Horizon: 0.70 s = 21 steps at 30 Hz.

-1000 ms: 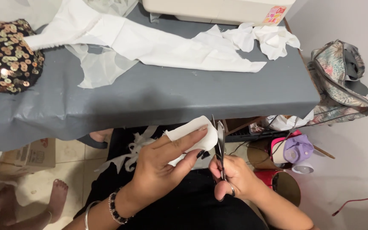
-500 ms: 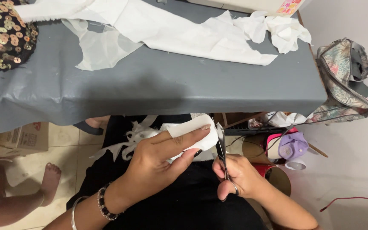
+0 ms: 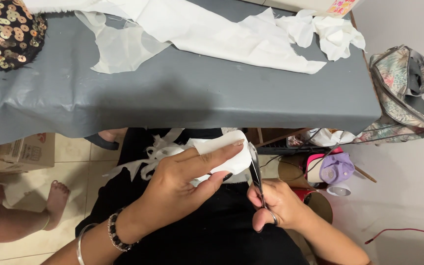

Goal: Trimming the edges of white fabric scraps using scissors

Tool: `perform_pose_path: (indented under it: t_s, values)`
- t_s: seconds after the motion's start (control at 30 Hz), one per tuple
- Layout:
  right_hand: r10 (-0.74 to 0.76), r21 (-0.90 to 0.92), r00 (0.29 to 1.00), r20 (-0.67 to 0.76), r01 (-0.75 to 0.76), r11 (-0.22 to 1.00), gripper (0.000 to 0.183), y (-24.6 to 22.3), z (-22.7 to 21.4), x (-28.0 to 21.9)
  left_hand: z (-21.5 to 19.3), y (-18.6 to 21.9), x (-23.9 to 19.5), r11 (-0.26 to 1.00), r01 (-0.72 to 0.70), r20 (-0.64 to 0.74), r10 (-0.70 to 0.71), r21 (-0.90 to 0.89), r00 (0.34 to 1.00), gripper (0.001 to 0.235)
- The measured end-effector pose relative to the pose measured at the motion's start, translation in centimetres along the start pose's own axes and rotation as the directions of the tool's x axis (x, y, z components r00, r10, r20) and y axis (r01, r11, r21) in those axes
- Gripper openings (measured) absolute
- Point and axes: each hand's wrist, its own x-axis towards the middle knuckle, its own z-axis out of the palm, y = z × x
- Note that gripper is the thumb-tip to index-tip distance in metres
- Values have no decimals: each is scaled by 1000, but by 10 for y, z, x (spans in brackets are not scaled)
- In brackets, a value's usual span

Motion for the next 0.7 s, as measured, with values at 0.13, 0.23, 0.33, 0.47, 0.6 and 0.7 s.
perform_pose_path:
  t_s: [0.13, 0.23, 0.33, 0.47, 0.6, 0.7]
  values:
    - [-34, 18, 999, 21, 34, 999, 58, 5, 0, -4, -4, -1, -2, 1000, 27, 7, -27, 6, 1000, 52]
    - [-6, 38, 998, 69, 4, 999, 56, 6, -2, -6, -8, 0, -3, 998, 55, 31, -55, -9, 998, 52]
    - [-16, 40, 995, 96, 12, 999, 52, 6, -3, -7, -12, 1, -3, 998, 66, 47, -65, -24, 997, 50]
    - [-18, 39, 994, 108, 14, 999, 51, 6, -6, -8, -18, 8, 0, 991, 89, 97, -79, -101, 992, 49]
    - [-39, 75, 991, 125, 30, 997, 48, 8, -8, -12, -23, 8, 1, 982, 150, 156, -131, -112, 979, 44]
    - [44, 99, 980, 196, -64, 993, 46, 6, -13, -14, -26, 11, 3, 969, 160, 186, -125, -187, 975, 41]
